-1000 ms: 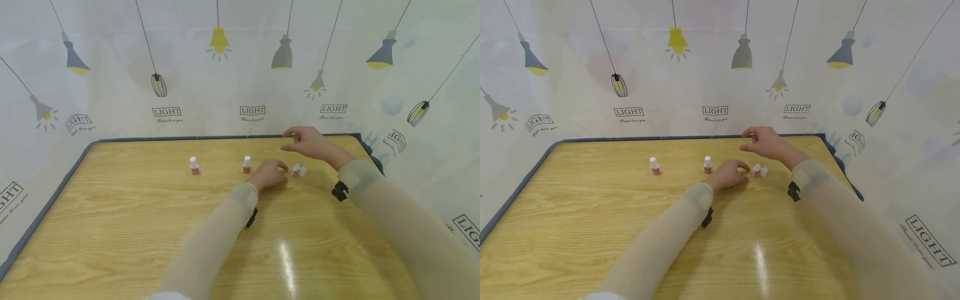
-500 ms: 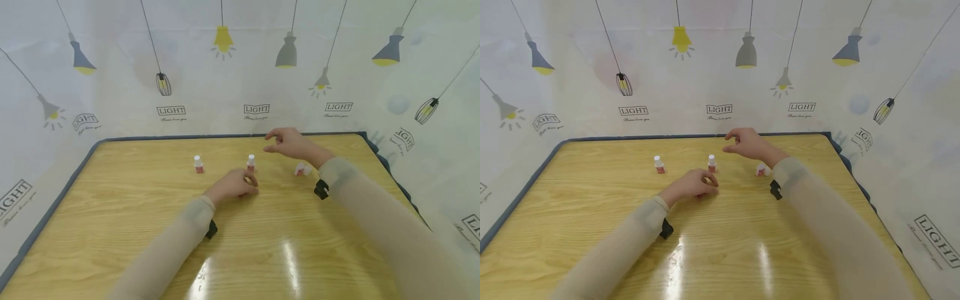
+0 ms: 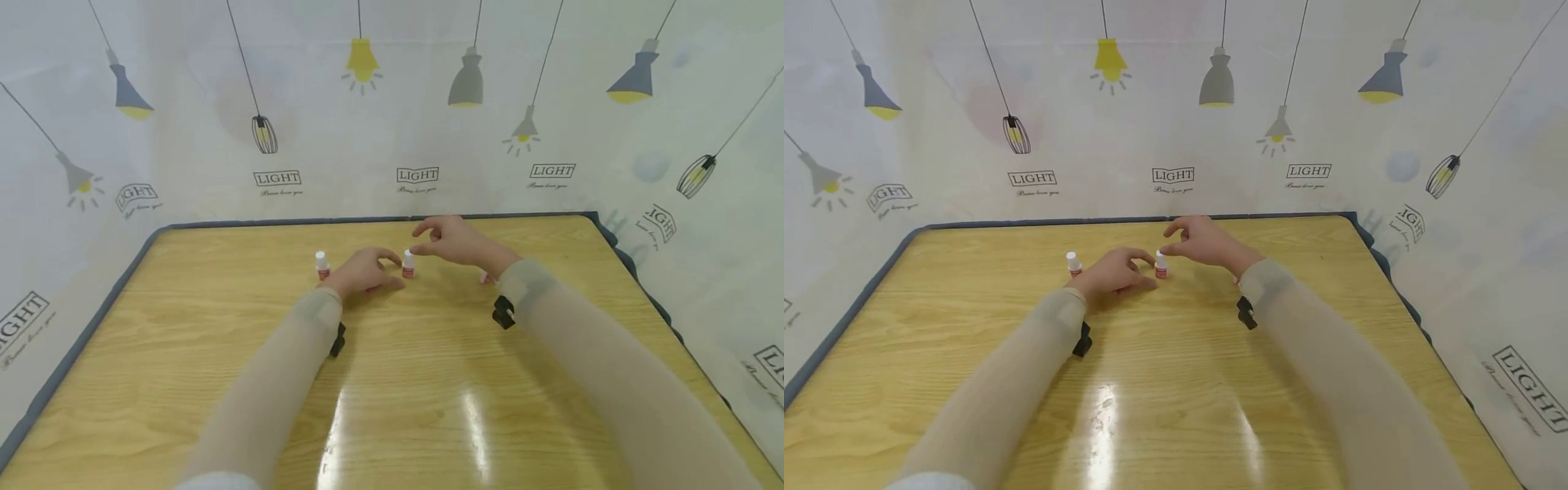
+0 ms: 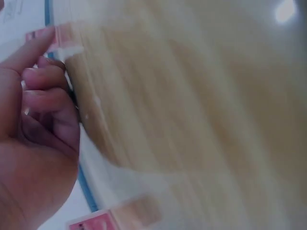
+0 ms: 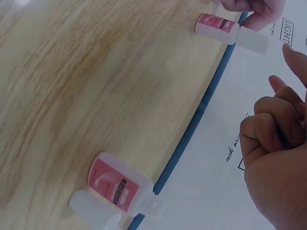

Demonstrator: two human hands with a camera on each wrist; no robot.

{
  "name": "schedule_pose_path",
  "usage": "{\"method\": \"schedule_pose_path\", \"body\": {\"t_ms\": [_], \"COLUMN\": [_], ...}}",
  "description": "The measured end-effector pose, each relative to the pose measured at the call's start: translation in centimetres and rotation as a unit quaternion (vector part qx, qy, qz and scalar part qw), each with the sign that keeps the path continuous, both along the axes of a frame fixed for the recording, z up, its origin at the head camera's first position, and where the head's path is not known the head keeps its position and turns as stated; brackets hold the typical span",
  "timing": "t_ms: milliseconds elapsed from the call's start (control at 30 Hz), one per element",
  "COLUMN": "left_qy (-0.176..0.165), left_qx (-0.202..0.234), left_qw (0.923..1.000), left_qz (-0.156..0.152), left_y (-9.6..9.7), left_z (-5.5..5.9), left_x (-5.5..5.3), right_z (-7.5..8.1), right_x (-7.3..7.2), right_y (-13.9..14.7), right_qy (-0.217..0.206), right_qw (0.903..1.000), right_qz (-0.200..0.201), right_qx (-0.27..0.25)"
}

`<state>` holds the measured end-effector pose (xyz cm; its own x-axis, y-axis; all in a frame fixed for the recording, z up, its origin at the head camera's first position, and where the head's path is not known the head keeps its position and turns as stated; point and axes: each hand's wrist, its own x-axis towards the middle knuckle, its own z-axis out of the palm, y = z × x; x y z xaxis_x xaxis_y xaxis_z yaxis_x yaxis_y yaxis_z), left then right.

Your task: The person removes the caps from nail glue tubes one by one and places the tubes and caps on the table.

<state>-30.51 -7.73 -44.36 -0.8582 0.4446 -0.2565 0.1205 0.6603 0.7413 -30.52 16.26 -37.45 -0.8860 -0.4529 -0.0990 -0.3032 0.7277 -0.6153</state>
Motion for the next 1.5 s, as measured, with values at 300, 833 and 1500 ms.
{"method": "schedule_pose_path", "body": {"t_ms": [300, 833, 1500], "left_qy": [-0.020, -0.027, -0.036], "left_qx": [0.036, 0.055, 0.055], "left_qw": [0.9987, 0.9962, 0.9955], "left_qz": [0.030, 0.062, 0.068], "left_y": [0.9, 0.8, 0.8], "left_z": [-1.1, -0.7, -1.1], "left_x": [-1.6, -0.8, -0.9], "right_z": [-0.5, -2.6, -3.8], "right_x": [0.0, 0.4, 0.7], "right_y": [-0.3, -1.5, -1.8], "right_qy": [0.002, 0.041, 0.050], "right_qw": [1.0000, 0.9986, 0.9950], "right_qz": [0.009, -0.006, -0.026], "right_qx": [0.000, -0.032, -0.083]}}
